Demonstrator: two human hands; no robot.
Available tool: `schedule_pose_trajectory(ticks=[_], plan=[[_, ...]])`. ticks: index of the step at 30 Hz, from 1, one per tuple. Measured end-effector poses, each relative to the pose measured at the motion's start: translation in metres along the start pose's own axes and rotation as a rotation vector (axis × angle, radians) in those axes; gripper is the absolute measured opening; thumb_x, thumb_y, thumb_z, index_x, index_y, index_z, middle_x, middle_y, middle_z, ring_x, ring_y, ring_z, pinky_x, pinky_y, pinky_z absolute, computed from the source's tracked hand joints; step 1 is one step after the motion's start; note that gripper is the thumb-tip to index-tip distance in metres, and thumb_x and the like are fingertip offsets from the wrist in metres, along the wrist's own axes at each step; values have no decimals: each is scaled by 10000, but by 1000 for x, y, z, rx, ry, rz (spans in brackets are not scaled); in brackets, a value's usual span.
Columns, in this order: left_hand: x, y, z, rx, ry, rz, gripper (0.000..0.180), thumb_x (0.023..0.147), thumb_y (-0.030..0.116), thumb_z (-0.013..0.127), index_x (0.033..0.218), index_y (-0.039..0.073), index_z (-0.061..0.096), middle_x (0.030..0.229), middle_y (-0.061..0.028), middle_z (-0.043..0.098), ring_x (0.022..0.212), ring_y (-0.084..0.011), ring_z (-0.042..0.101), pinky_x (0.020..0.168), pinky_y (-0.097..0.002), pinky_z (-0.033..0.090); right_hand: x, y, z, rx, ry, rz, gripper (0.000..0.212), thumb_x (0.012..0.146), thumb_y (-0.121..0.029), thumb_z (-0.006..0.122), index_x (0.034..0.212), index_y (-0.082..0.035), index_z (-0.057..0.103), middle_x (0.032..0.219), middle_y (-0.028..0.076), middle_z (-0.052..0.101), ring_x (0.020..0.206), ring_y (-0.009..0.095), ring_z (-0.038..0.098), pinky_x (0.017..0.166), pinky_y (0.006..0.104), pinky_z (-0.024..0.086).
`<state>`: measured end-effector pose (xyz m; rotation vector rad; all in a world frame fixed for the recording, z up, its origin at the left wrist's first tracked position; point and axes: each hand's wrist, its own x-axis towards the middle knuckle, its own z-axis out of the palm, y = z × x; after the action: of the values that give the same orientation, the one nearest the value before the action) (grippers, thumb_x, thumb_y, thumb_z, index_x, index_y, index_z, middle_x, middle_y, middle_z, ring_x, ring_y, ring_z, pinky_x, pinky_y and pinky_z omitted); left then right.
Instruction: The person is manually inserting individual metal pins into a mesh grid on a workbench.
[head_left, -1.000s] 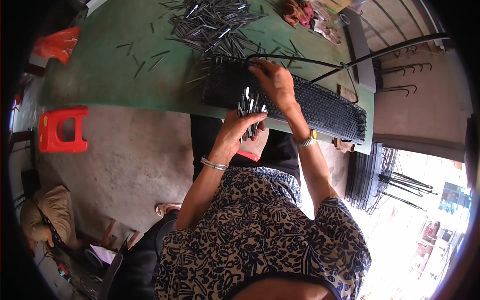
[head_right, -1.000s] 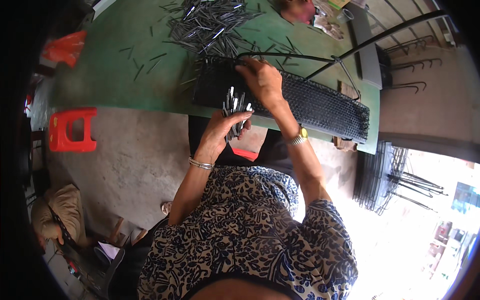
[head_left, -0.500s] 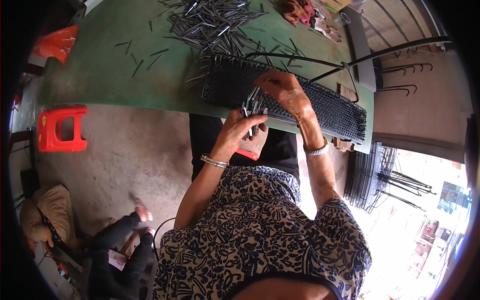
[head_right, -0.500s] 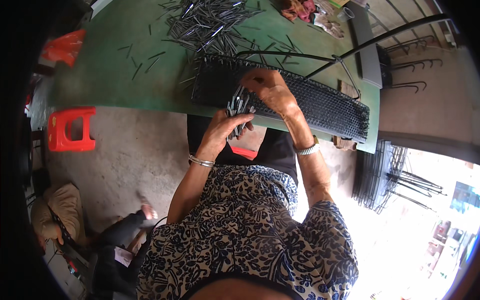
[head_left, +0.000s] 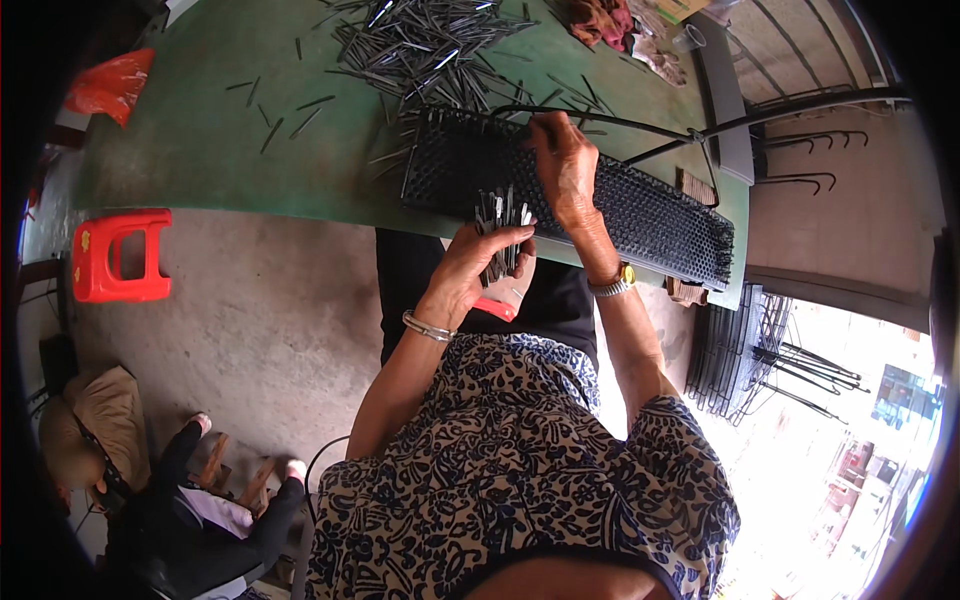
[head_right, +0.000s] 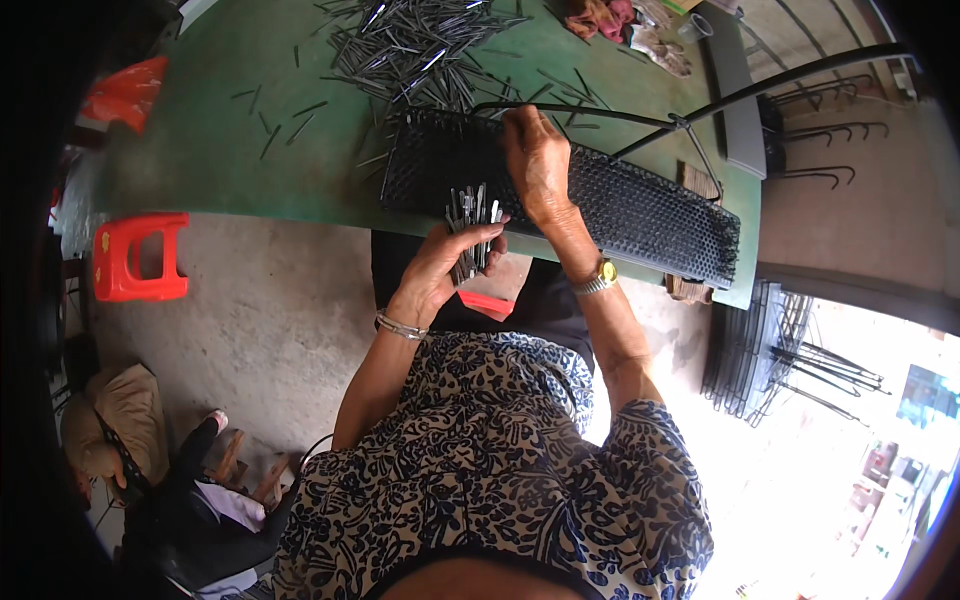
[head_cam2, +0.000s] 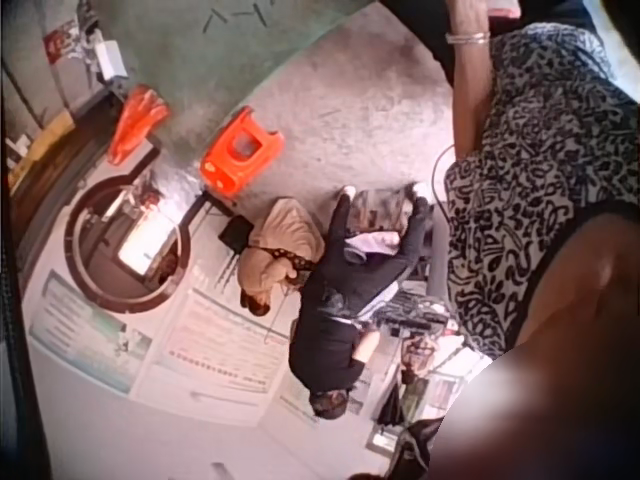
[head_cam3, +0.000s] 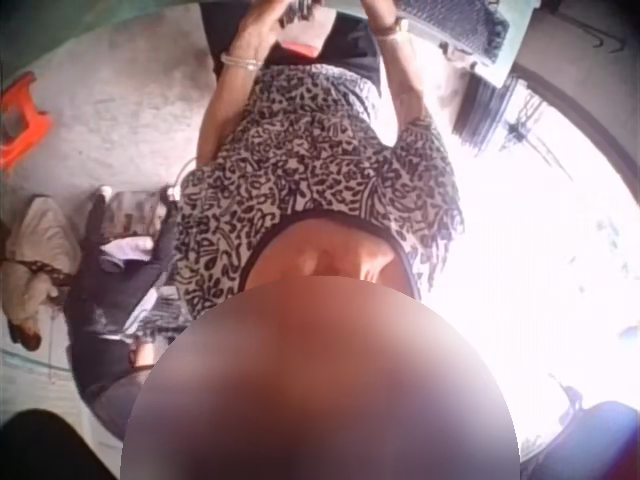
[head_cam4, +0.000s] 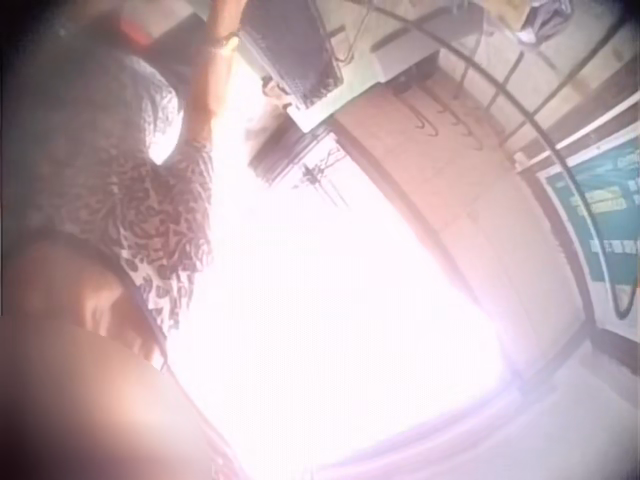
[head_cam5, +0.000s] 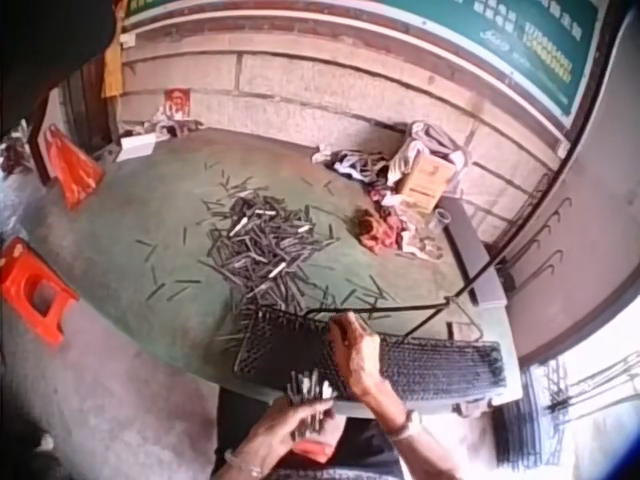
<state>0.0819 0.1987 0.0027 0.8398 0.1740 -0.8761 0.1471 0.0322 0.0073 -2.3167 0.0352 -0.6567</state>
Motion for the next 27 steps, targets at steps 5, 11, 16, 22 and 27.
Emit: schedule_pose_trajectory(ticks=[5, 11, 16, 22, 27], plan=[[2, -3, -2, -58, 3, -4, 302, 849, 136, 686, 1103, -20, 638, 823, -77, 660, 686, -139, 617, 605, -274, 505, -1, 0, 2, -42, -39, -55, 101, 849, -52, 646, 950, -56, 643, 819, 92, 665, 702, 226, 675, 605, 313, 507], [-9, 6, 11, -200, 25, -18, 254, 870, 131, 658, 1090, 4, 638, 853, -88, 663, 758, -163, 630, 643, -342, 535, -3, -10, -2, -148, -59, -105, 106, 845, -127, 666, 939, -80, 685, 881, 95, 635, 763, 294, 651, 661, 361, 514], [-8, 5, 9, -116, 36, 34, 260, 875, 151, 658, 1090, 6, 638, 846, -80, 666, 740, -150, 620, 614, -316, 514, -6, -11, 1, -181, 19, -117, 118, 844, -150, 670, 947, -101, 701, 879, 89, 631, 756, 302, 647, 657, 373, 515], [-6, 2, 10, -56, 97, 103, 209, 855, 163, 681, 1006, 20, 661, 825, -80, 689, 695, -138, 626, 560, -281, 483, -10, -13, -7, -320, -9, -106, 184, 841, -221, 694, 989, -113, 709, 848, 107, 614, 754, 272, 646, 645, 372, 516], [-11, 3, 8, -86, 130, 145, 176, 838, 159, 692, 939, 16, 671, 820, -86, 704, 686, -140, 647, 538, -270, 478, -13, -38, -53, 118, -391, 176, 237, 856, -255, 691, 934, -32, 685, 845, 106, 643, 726, 218, 633, 662, 336, 501]])
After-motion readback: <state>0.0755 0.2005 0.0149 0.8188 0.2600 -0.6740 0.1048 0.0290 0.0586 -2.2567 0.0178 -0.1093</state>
